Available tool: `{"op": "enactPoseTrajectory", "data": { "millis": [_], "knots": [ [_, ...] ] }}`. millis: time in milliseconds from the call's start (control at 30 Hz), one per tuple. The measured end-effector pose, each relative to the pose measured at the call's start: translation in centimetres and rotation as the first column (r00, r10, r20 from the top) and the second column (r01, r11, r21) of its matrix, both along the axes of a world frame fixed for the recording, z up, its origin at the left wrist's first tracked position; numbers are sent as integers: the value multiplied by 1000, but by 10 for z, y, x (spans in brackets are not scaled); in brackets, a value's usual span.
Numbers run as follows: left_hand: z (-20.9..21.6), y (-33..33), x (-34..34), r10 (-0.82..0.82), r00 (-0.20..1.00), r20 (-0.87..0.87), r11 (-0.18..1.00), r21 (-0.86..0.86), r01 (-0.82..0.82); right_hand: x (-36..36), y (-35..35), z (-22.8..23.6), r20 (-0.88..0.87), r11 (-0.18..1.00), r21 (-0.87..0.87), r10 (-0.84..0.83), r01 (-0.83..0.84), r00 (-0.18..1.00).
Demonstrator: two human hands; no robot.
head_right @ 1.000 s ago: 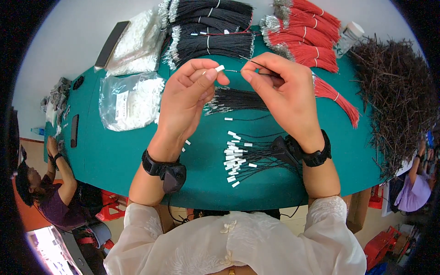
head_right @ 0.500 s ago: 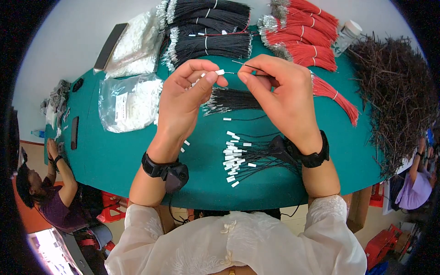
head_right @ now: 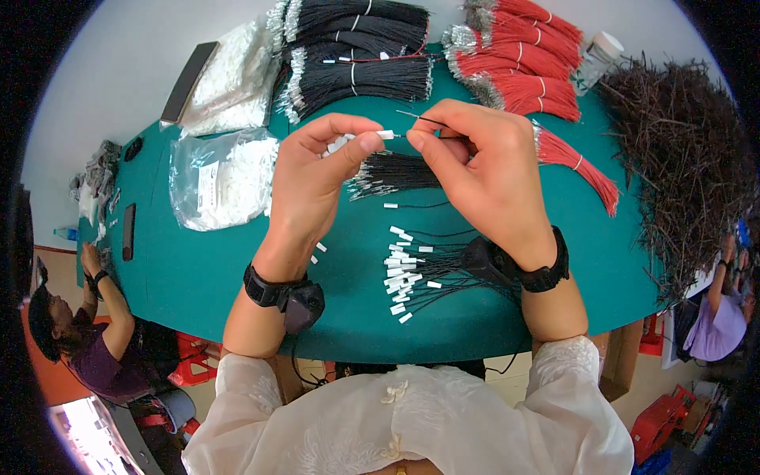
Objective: Manually attaching small white plastic connectors to the ends of black wires at a workbench.
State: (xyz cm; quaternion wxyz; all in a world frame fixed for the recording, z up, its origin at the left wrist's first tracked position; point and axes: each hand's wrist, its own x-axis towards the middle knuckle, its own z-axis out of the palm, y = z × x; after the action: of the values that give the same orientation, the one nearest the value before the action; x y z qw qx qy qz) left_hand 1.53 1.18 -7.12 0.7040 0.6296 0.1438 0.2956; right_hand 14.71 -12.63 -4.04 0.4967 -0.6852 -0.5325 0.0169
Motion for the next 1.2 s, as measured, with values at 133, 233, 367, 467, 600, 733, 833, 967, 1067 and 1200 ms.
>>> {"op": "enactPoseTrajectory", "data": {
  "millis": [133, 233, 367, 467, 600, 733, 833, 967, 1067, 1200],
  "knots": [
    [1, -1, -1, 15, 1000, -18, 999, 29, -15, -3, 2, -2, 2, 1000, 26, -10, 10, 1000],
    [2, -1, -2, 22, 999, -30, 999, 31, -21, -2, 4, -4, 10, 999, 33, -7, 7, 1000],
    [2, 1, -3, 5, 999, -50, 1000, -18, -6, -1, 6, -6, -1, 999, 34, 15, -15, 1000],
    [4, 1, -3, 11, 998, -54, 1000, -3, -11, -2, 6, -7, -10, 999, 35, 35, -34, 999],
    [1, 1, -3, -7, 998, -58, 998, -69, 3, 1, 8, -10, -61, 997, 73, 41, -37, 997],
    [-2, -2, -2, 4, 999, -40, 999, -41, -6, -4, 4, -6, -77, 999, -3, 50, -50, 996],
    [-2, -3, 0, 14, 999, -30, 1000, -5, -14, -3, 5, -9, -122, 999, -8, 31, -32, 992],
    [0, -4, 0, 7, 1000, -30, 1000, -3, -7, -8, 8, -7, -41, 997, 62, 41, -38, 998],
    [1, -5, -1, 1, 1000, -29, 1000, -17, -2, -7, 7, -7, -52, 998, 50, 32, -30, 998],
    [-1, -7, 0, 12, 1000, -28, 1000, -8, -12, -7, 6, -6, -35, 1000, 3, 28, -28, 999]
  ]
}}
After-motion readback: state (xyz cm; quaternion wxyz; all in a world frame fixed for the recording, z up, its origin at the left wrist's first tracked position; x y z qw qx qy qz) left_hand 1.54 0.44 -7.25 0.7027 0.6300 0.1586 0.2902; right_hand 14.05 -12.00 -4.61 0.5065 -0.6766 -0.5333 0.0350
